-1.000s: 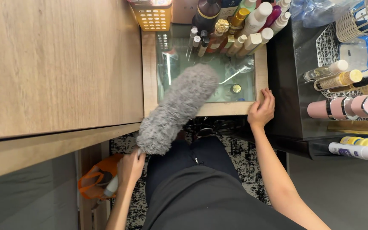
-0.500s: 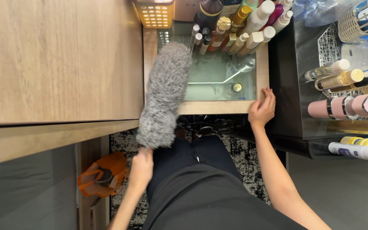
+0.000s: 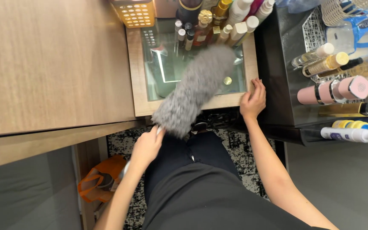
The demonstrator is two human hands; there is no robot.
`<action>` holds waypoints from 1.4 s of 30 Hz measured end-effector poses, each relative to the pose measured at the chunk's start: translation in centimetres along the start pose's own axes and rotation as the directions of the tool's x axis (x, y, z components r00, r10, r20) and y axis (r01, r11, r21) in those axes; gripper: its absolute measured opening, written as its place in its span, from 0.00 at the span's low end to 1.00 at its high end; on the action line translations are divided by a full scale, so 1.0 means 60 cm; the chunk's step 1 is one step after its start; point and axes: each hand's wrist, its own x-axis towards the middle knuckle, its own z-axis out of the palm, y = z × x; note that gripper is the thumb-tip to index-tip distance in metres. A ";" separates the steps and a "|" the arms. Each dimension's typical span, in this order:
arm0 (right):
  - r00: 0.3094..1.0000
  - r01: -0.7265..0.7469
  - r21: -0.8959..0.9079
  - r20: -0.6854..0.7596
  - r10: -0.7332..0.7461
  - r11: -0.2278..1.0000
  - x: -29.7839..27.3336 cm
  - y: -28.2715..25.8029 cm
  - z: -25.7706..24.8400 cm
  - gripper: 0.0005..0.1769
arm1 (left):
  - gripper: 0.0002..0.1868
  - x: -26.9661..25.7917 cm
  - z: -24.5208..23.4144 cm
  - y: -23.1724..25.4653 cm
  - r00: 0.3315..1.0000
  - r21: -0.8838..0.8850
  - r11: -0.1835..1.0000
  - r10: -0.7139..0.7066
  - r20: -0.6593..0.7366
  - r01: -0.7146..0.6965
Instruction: Dusting the surface and organizing cosmetic bottles on a vanity table.
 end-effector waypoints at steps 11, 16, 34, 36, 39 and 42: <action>1.000 -0.012 -0.048 0.008 0.012 0.999 -0.006 0.024 0.021 0.24 | 0.29 0.077 -0.052 0.159 0.960 -0.057 0.971 0.238 0.150 -0.232; 0.998 -0.062 -0.060 0.025 0.063 0.996 -0.014 0.023 0.021 0.28 | 0.29 0.123 -0.024 0.145 0.966 0.041 0.970 0.235 0.112 -0.240; 0.999 -0.042 -0.062 0.016 0.043 0.997 -0.007 0.008 0.013 0.23 | 0.26 0.036 -0.036 0.069 0.979 -0.099 0.991 0.111 0.170 -0.095; 0.998 -0.059 0.014 0.034 0.058 0.998 -0.003 -0.004 -0.002 0.24 | 0.25 0.016 -0.027 0.049 0.978 -0.157 0.984 0.117 0.171 -0.090; 0.960 -0.279 0.120 0.038 0.276 0.953 0.001 -0.002 0.003 0.21 | 0.24 -0.014 -0.033 0.011 0.977 -0.029 0.996 0.088 0.192 -0.084; 0.999 -0.037 0.028 -0.007 0.037 0.999 -0.003 -0.015 -0.006 0.22 | 0.22 -0.034 -0.001 -0.055 0.996 -0.114 0.993 -0.016 0.084 0.025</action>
